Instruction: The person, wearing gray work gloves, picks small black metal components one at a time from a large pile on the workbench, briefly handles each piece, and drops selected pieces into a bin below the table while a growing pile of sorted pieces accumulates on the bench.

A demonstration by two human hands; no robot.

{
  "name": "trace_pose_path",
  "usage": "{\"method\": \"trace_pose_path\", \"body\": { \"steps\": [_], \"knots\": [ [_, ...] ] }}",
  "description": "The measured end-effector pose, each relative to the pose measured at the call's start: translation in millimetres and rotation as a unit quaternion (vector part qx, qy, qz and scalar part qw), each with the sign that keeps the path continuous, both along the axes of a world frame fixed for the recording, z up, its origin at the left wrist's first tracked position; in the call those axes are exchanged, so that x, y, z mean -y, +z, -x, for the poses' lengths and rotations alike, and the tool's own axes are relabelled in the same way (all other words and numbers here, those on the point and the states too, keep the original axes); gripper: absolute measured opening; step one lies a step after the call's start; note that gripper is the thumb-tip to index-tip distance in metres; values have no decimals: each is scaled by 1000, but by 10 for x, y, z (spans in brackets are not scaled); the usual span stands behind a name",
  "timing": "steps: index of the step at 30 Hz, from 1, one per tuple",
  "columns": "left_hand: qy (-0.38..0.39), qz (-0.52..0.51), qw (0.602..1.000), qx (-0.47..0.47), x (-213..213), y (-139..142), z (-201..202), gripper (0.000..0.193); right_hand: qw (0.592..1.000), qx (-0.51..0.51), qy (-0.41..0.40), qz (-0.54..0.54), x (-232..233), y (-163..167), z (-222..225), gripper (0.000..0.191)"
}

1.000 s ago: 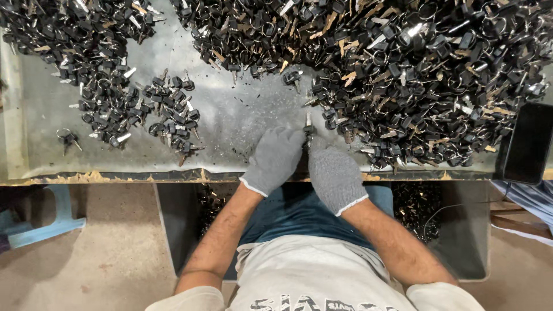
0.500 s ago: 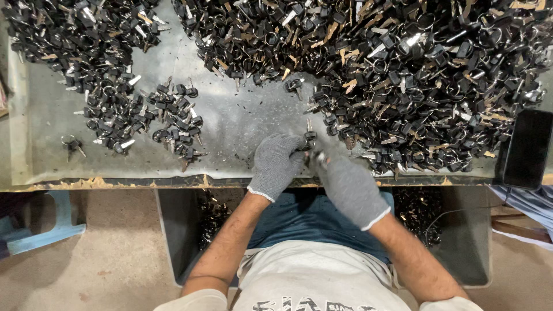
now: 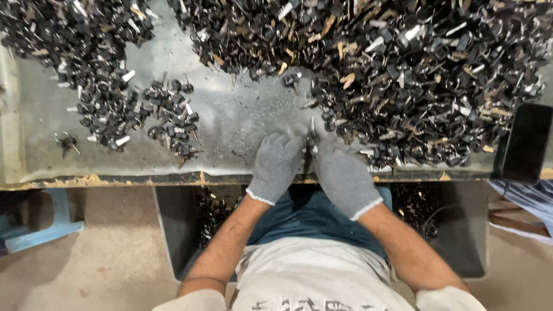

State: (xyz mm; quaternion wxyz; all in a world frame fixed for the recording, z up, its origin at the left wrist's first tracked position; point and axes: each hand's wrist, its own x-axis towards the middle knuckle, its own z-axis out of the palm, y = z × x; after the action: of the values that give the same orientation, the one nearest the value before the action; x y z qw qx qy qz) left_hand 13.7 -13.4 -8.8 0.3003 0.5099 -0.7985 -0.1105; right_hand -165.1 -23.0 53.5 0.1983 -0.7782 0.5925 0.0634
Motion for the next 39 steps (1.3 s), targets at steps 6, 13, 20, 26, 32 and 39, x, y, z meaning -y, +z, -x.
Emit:
{"method": "trace_pose_path", "body": {
  "steps": [6, 13, 20, 26, 32, 39],
  "knots": [
    [13, -29, 999, -27, -6, 33, -19, 41, 998, 28, 45, 25, -1, 18, 28, 22],
    [-18, -38, 998, -47, 28, 41, -36, 37, 984, 34, 48, 170, -177, -114, -132, 14],
    [-19, -5, 999, -36, 39, 25, -32, 34, 996, 79, 35, 11, -74, -328, -150, 29],
    [-21, 2, 999, -27, 61, 73, -18, 33, 991, 100, 59, -65, 142, -428, -71, 31],
    [54, -103, 989, -93, 26, 115, -50, 49, 977, 195, 73, 50, 111, -398, 137, 28],
    [63, 13, 998, 13, -89, 45, 10, 27, 963, 90, 112, 226, -114, -297, 10, 18]
  ]
}}
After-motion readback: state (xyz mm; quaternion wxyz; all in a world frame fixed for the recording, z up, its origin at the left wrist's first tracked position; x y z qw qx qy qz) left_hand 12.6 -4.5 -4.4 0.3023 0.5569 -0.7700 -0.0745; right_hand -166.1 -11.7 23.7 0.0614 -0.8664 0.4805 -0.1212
